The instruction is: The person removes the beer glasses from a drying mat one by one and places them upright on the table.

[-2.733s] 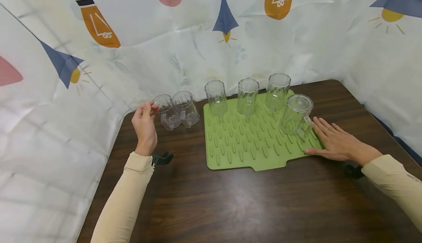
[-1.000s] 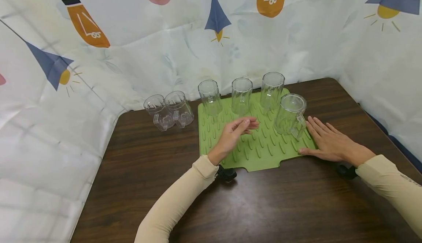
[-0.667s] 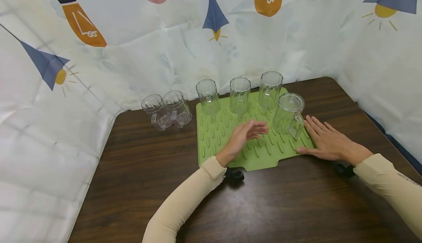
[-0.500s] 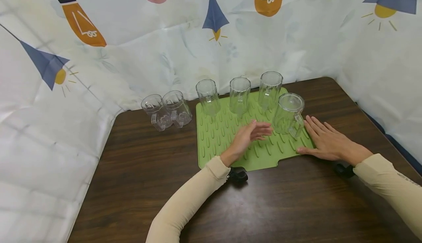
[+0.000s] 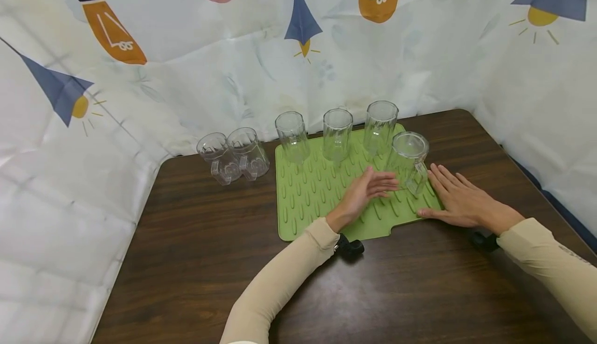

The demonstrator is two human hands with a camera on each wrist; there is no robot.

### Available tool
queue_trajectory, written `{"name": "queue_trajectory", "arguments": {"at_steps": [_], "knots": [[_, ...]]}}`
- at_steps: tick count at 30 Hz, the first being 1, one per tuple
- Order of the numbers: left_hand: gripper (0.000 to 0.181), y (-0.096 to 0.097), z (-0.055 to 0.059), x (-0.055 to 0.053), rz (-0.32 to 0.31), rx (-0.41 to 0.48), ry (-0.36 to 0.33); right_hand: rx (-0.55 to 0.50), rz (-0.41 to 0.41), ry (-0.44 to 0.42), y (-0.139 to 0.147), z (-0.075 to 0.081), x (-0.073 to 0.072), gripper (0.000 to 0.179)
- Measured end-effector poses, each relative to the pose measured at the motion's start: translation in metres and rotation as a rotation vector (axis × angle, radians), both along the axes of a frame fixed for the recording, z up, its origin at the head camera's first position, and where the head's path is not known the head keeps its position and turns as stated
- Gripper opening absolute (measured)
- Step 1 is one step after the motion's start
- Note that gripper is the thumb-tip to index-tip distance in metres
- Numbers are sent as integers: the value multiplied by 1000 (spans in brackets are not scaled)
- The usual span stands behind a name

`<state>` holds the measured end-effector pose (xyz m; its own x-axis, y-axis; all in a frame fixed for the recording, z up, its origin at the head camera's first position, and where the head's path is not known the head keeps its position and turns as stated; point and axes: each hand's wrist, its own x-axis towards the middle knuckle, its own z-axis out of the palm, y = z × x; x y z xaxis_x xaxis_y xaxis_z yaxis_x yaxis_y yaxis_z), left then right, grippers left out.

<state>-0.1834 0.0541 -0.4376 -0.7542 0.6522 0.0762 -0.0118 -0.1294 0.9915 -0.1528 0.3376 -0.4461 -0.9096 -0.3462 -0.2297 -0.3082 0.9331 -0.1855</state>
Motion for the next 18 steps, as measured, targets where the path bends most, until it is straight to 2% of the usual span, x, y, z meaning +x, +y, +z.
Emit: {"name": "queue_trajectory", "arguments": {"at_steps": [3,13,18], "knots": [[80,5,-1,-1,-9,-7,2,0,1,1,0,0,0,114],[69,27,2,-2,-38,-84,0,1,-1,5,-1,0,0,114],[64,39,4,-1,-70,-109,31,11,2,15,-1,0,1,114]]}}
